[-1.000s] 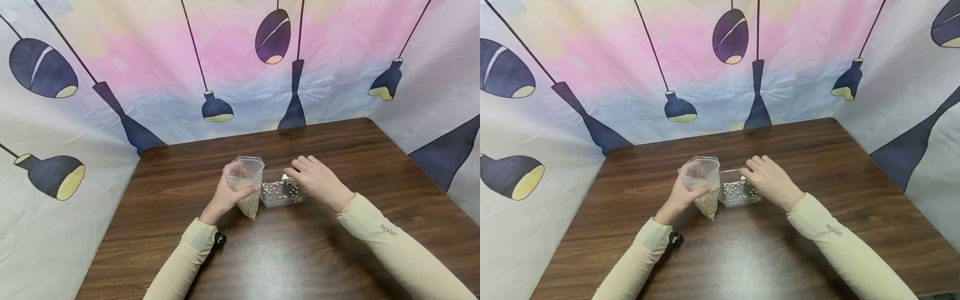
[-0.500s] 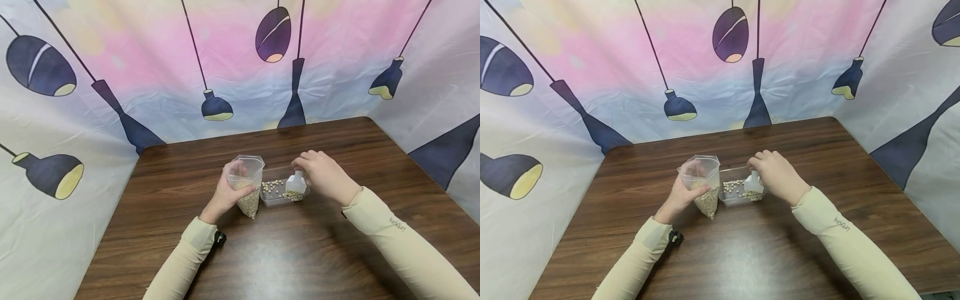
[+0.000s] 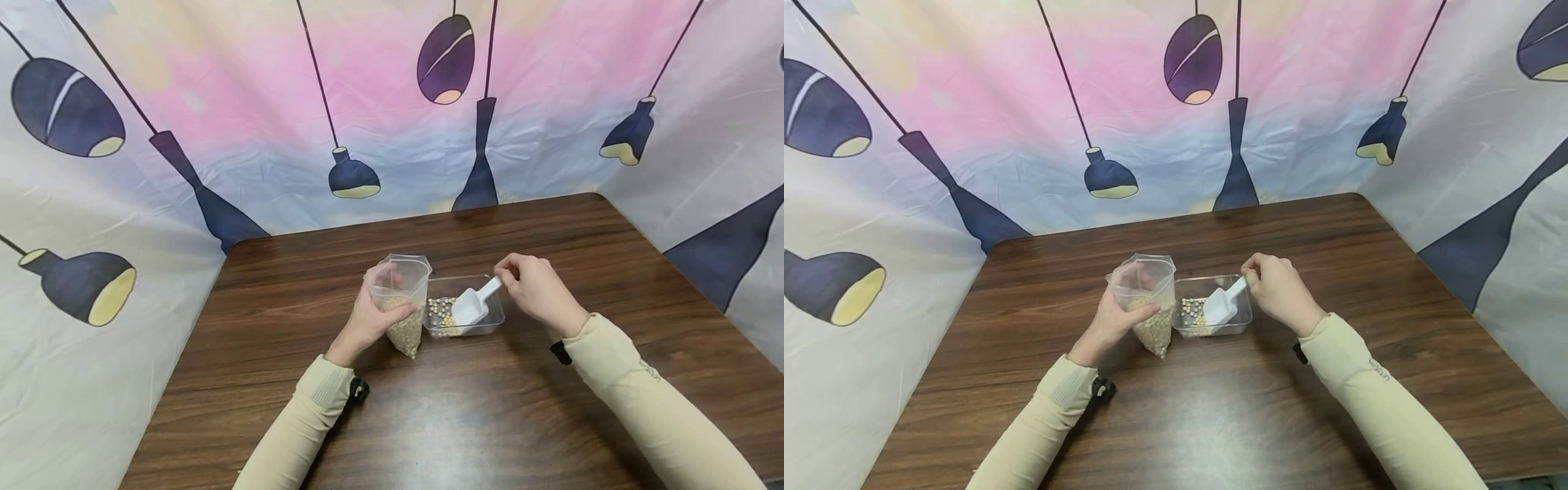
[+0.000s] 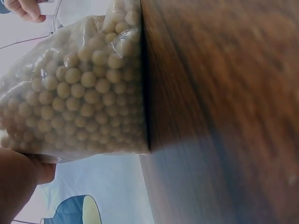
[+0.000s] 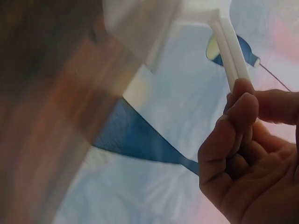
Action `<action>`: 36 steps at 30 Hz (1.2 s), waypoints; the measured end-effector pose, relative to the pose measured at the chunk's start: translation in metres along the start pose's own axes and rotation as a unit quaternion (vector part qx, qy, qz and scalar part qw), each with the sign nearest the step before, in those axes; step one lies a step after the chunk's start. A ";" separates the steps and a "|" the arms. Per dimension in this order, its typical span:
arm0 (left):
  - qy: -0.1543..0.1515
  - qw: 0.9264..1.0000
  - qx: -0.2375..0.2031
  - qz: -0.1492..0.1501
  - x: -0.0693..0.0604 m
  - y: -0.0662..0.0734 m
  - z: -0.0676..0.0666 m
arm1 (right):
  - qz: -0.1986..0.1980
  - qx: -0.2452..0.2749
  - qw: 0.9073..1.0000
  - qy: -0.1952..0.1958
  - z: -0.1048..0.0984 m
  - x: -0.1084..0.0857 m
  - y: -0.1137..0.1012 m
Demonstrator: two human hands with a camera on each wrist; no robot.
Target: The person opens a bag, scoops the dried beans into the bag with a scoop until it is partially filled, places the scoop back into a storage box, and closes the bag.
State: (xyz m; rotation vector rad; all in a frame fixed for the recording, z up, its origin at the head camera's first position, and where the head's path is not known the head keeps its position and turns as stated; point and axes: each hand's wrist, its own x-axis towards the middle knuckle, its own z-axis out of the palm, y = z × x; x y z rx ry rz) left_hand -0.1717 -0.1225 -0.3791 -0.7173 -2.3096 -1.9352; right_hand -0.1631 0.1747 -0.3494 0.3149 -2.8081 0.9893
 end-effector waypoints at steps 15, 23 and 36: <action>0.006 1.000 0.010 0.017 0.002 -0.014 0.000 | 0.116 0.250 0.958 -0.079 0.020 -0.011 0.017; -0.004 1.000 0.020 0.001 -0.002 0.014 0.001 | 0.147 0.277 0.946 -0.081 0.021 -0.015 0.030; -0.001 1.000 0.014 -0.001 -0.002 0.013 0.002 | 0.179 0.387 0.902 -0.062 0.027 -0.011 0.053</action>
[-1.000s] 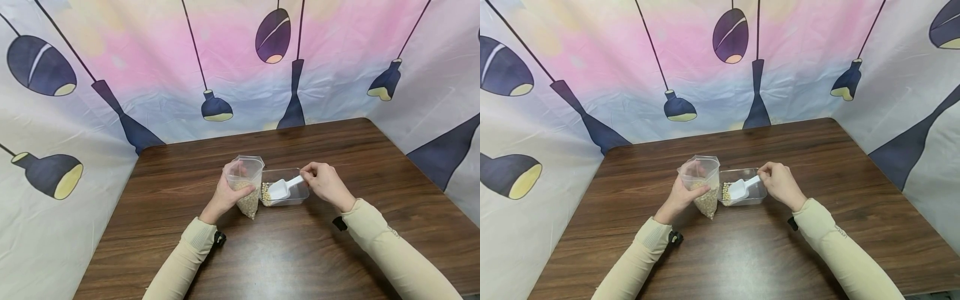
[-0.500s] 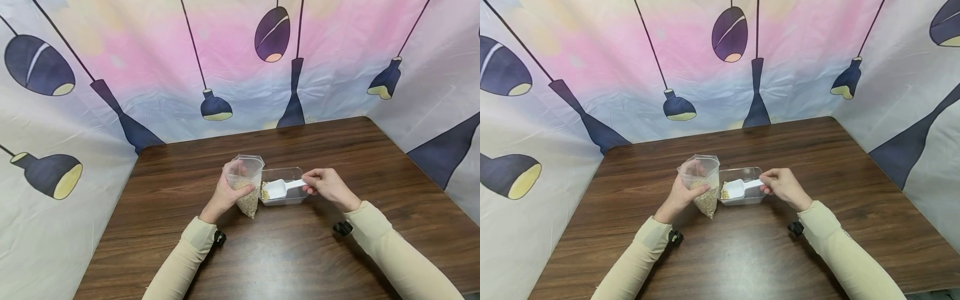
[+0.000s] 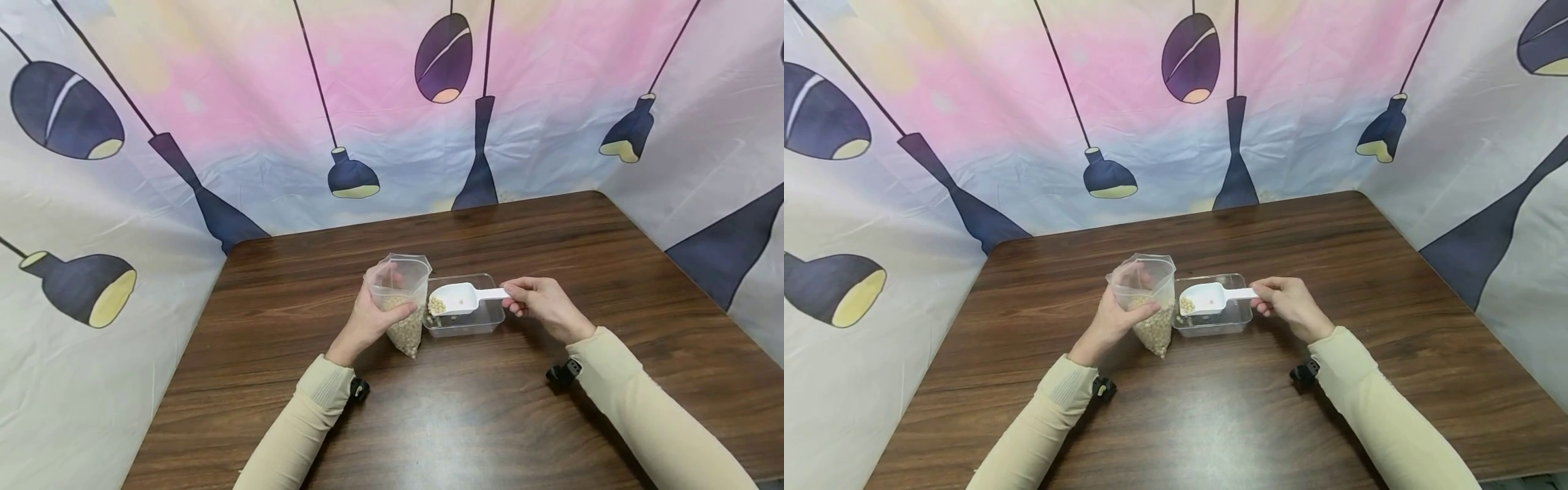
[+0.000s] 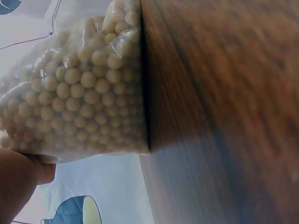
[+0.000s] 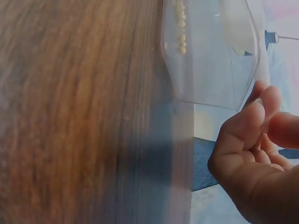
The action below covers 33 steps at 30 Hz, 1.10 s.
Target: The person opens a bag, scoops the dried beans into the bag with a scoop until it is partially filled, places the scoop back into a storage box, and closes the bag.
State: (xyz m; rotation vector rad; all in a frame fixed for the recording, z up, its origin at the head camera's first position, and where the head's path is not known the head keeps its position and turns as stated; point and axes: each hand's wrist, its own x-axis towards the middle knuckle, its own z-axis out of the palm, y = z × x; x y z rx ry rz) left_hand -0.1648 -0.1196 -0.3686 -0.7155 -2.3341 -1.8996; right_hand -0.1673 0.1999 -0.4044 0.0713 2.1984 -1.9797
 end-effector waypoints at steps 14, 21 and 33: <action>0.000 1.000 -0.008 0.014 0.000 -0.001 0.000 | -0.071 0.112 0.991 0.033 -0.018 -0.013 -0.040; 0.000 1.000 -0.011 0.019 0.000 -0.001 0.000 | -0.190 0.154 0.968 0.045 -0.015 -0.026 -0.081; 0.000 1.000 -0.014 0.010 0.000 -0.001 0.000 | -0.324 0.062 0.941 0.075 0.021 -0.039 -0.130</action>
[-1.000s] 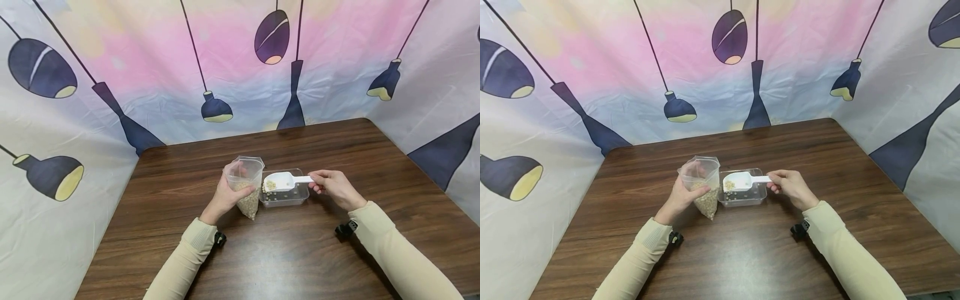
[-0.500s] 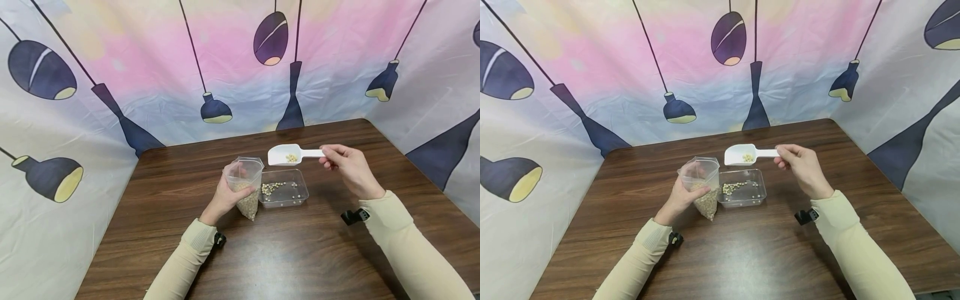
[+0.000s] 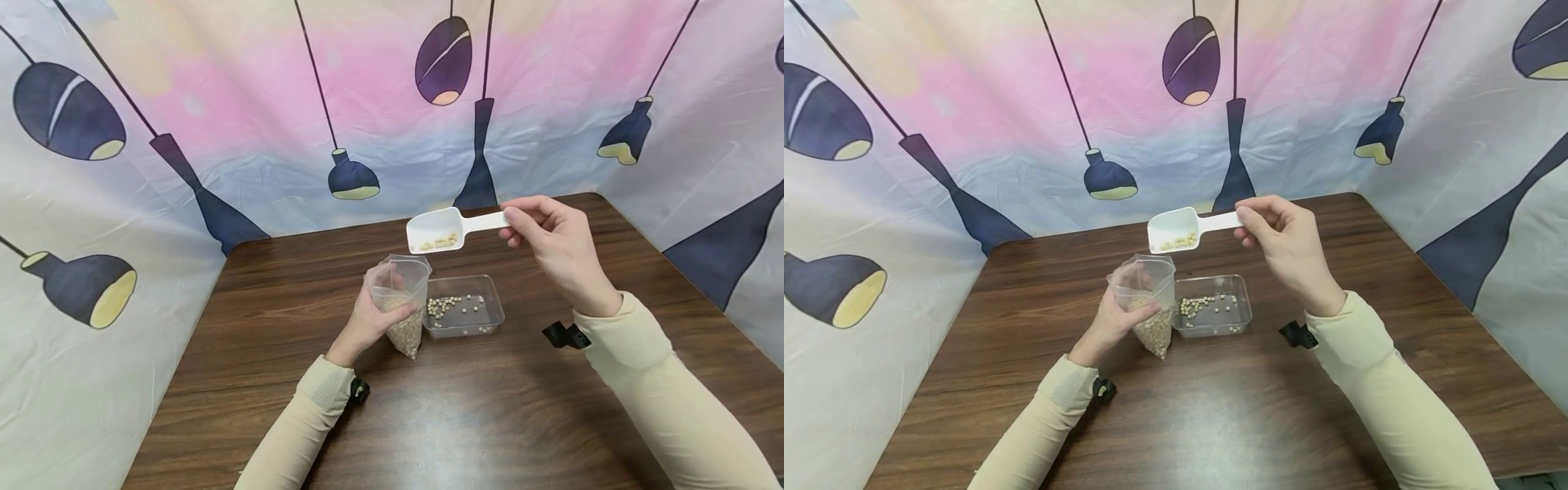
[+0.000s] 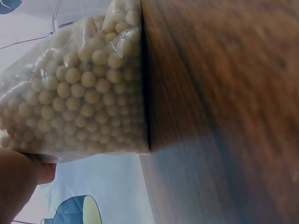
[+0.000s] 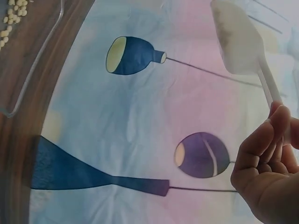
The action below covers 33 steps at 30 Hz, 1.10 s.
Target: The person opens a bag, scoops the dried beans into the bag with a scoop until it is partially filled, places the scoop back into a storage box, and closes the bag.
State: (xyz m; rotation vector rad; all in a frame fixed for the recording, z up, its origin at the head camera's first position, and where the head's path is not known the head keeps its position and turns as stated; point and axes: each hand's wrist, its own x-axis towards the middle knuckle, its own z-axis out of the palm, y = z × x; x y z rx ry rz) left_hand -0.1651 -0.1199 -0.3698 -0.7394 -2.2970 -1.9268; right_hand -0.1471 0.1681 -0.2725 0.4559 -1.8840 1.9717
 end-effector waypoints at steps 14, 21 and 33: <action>-0.003 1.000 -0.003 -0.001 -0.001 -0.005 -0.001 | -0.207 -0.224 0.952 -0.015 0.026 -0.012 -0.015; 0.001 1.000 0.008 0.007 -0.001 0.002 -0.001 | -0.360 -0.381 0.852 -0.004 0.023 -0.015 -0.017; 0.000 1.000 -0.007 0.000 0.000 0.002 -0.001 | -0.221 -0.542 0.806 -0.090 0.013 -0.021 0.061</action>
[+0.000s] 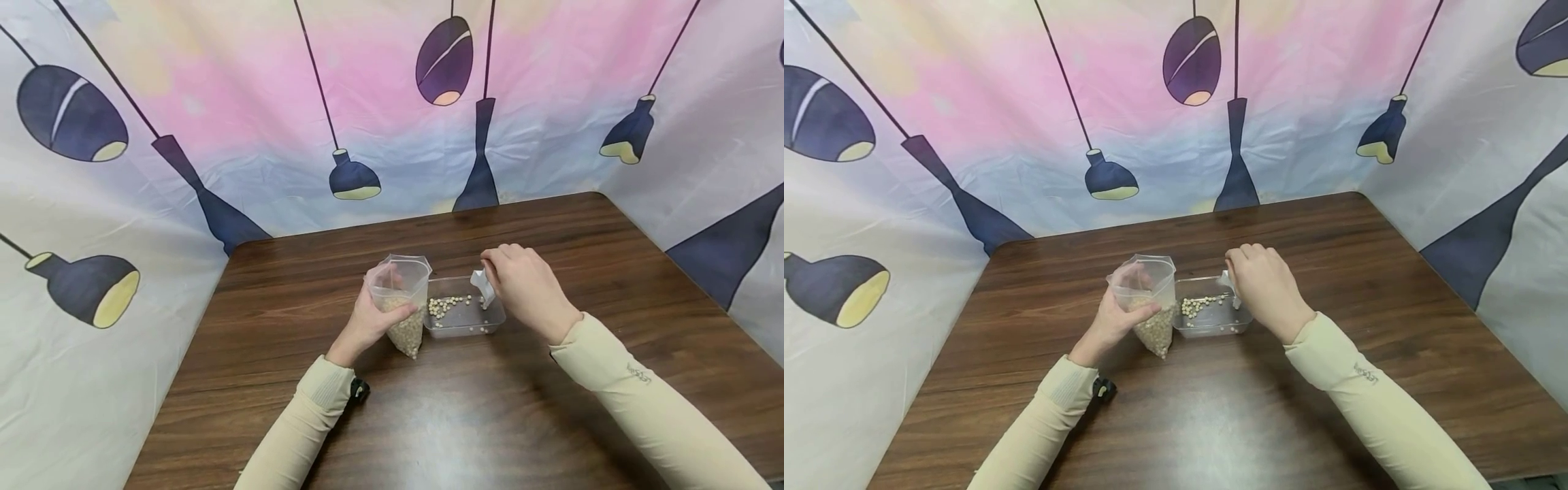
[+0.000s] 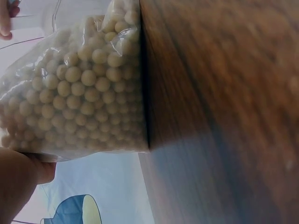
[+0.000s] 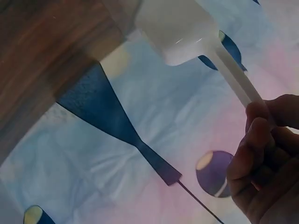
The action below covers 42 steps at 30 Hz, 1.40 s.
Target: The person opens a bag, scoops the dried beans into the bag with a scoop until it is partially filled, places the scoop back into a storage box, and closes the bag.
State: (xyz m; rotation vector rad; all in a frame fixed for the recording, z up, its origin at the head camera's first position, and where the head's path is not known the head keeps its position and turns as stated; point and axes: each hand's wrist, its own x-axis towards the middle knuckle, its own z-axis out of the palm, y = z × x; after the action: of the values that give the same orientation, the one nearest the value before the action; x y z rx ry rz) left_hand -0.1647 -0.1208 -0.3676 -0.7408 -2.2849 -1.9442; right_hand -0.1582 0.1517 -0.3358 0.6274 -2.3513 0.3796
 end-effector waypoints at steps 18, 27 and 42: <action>0.007 1.000 0.000 0.010 0.000 0.000 0.001 | 0.252 0.158 0.954 -0.046 0.024 -0.008 0.017; 0.005 1.000 0.016 -0.004 -0.001 0.001 0.002 | 0.306 0.263 0.907 -0.117 0.034 -0.021 0.013; 0.004 1.000 0.017 -0.007 -0.001 -0.001 0.001 | 0.384 0.390 0.818 -0.177 0.036 -0.040 0.032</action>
State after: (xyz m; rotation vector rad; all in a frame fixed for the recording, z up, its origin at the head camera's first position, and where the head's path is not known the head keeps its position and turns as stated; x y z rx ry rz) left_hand -0.1636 -0.1203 -0.3690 -0.7136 -2.3192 -1.9060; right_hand -0.1679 0.1771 -0.3921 0.0188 -2.6731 1.7856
